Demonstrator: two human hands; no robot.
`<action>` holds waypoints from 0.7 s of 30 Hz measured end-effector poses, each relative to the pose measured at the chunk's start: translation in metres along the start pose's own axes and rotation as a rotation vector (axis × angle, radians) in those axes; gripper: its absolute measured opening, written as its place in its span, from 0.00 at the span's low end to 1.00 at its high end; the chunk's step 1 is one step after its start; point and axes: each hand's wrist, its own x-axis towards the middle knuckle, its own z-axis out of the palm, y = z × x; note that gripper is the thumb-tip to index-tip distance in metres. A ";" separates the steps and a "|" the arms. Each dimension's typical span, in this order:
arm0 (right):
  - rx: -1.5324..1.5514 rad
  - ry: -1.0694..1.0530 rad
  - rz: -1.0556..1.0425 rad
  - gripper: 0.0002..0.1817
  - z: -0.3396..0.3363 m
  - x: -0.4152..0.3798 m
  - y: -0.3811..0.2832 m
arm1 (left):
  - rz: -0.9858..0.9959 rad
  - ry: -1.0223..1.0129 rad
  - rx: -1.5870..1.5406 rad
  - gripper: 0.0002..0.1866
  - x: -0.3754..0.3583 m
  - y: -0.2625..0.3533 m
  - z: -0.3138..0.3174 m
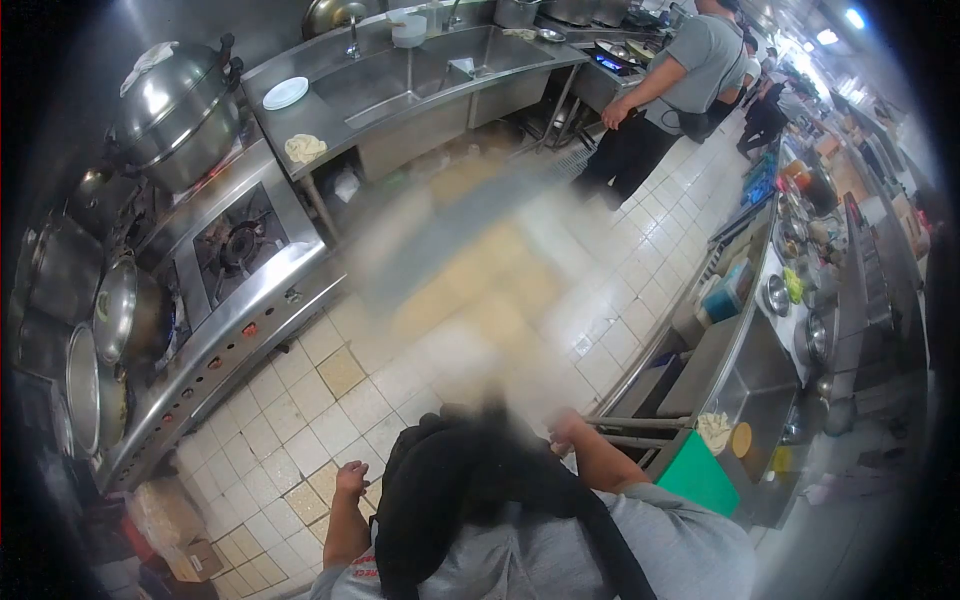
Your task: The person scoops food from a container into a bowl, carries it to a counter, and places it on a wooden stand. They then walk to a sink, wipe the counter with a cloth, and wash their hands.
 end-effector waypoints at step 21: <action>-0.103 0.052 0.140 0.21 0.007 -0.019 -0.006 | 0.431 -0.224 0.522 0.17 0.071 -0.021 -0.020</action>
